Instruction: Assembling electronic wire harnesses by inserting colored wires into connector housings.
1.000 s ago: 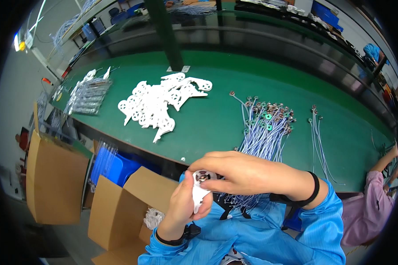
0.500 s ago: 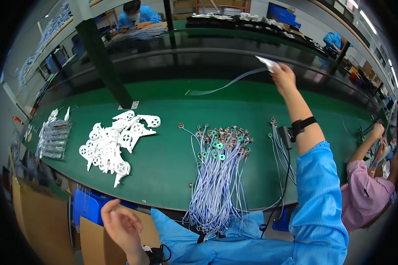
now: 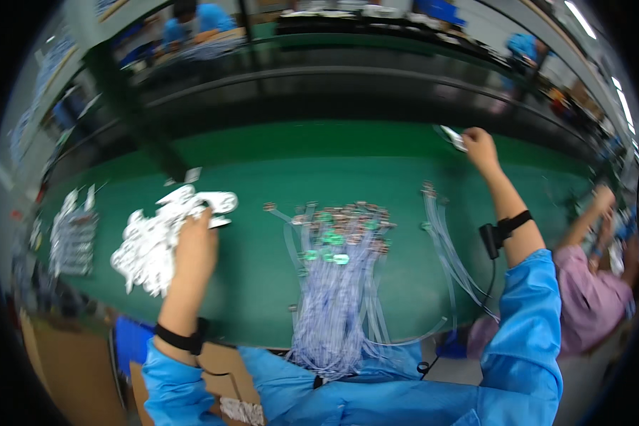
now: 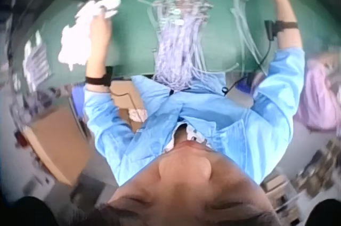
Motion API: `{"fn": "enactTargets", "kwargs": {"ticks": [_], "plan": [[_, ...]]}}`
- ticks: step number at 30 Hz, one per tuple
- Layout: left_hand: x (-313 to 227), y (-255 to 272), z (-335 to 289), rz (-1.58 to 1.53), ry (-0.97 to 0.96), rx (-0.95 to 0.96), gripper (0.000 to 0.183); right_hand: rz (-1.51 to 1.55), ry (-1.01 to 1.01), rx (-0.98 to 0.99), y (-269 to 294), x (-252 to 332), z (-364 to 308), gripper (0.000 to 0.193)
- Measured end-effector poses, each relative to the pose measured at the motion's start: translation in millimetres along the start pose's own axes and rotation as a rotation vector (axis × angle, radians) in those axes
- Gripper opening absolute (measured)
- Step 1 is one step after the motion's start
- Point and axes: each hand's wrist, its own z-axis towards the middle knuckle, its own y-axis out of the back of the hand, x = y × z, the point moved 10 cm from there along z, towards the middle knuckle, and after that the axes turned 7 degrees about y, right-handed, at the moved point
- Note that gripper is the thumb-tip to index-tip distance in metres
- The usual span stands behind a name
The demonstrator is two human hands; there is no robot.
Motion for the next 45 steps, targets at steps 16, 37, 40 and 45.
{"fn": "enactTargets", "kwargs": {"ticks": [16, 37, 40, 45], "plan": [[-58, -3, -66, -0.222, -0.201, 0.252, 0.022, -0.029, 0.084, 0.687, -10, 174, -208, 0.029], [-6, -31, -133, -1.486, 0.529, 0.537, 0.032, 1.203, 0.407, 0.119, 284, 365, -79, 0.026], [-40, -28, -154, -1.799, 0.512, 0.767, 0.045, 1.265, 0.533, 0.205, 286, 383, -78, 0.023], [-36, -4, -154, -0.712, 0.071, 0.233, 0.035, 0.807, 0.672, -0.037, 283, 407, -84, 0.021]]}}
